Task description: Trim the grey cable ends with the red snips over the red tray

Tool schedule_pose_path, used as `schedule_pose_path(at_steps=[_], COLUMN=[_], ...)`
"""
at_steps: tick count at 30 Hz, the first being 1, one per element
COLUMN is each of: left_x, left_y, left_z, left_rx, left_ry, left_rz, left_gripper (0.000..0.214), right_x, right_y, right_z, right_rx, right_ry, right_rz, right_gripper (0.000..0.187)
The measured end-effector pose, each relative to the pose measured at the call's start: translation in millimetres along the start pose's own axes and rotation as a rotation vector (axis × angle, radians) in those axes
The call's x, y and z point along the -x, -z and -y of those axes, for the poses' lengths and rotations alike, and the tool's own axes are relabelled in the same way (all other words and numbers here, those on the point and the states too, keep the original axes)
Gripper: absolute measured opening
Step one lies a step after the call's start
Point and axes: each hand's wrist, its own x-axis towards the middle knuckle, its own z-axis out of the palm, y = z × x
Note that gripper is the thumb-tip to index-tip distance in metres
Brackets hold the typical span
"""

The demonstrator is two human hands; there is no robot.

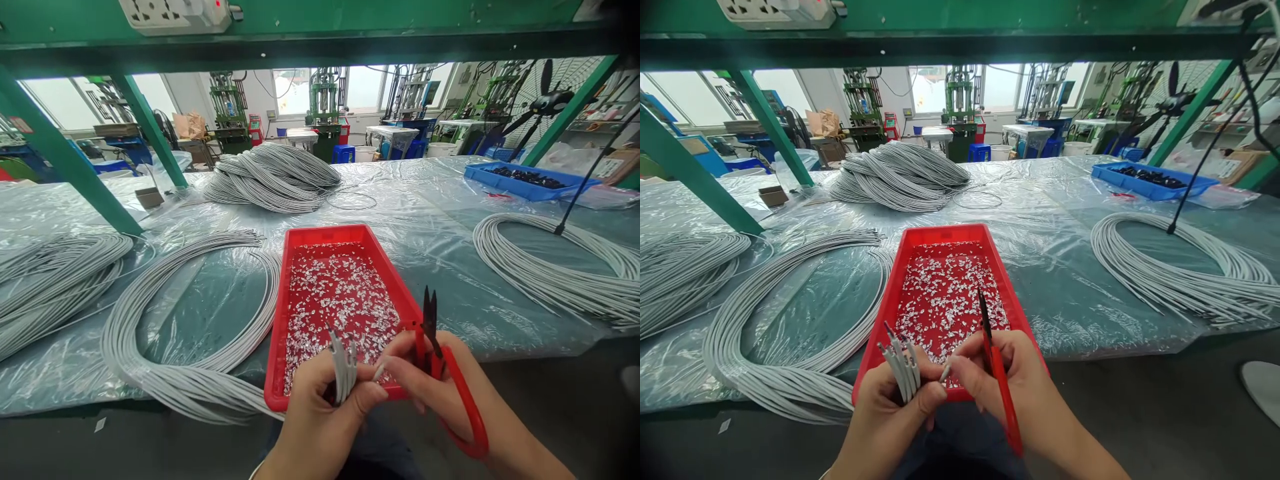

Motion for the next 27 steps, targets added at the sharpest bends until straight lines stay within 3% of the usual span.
schedule_pose_path(at_steps=[4,10,13,16,18,20,23,27], left_x=[-0.4,-0.6,-1.7,-6.1,-9.6,-12.2,-13.6,-15.4], left_y=[2.0,-0.9,1.3,7.4,11.9,15.2,17.7,19.3], left_z=[-4.2,-5.5,-2.3,3.5,7.2,9.8,12.1,15.2], left_rx=[0.153,0.136,0.137,0.180,0.211,0.238,0.308,0.421], left_ry=[0.111,0.117,0.118,0.120,0.115,0.120,0.166,0.199], left_rz=[0.037,0.009,0.047,0.198,0.297,0.357,0.409,0.507], left_gripper=[0.020,0.018,0.017,0.024,0.028,0.030,0.027,0.024], right_x=[-0.9,1.8,-4.4,-13.1,-16.8,-17.4,-13.0,-4.6], right_y=[-2.9,-2.9,-0.4,-6.0,-11.8,-15.4,-16.2,-19.8], right_z=[3.3,-0.4,-9.8,-22.6,-30.2,-35.2,-36.0,-29.2], right_rx=[-0.086,-0.194,-0.381,-0.640,-0.737,-0.778,-0.758,-0.705], right_ry=[-0.066,-0.064,-0.047,-0.090,-0.128,-0.108,0.021,0.147], right_rz=[0.030,-0.022,0.155,0.347,0.399,0.399,0.347,0.326], right_gripper=[0.024,0.021,0.020,0.042,0.052,0.047,0.021,0.016])
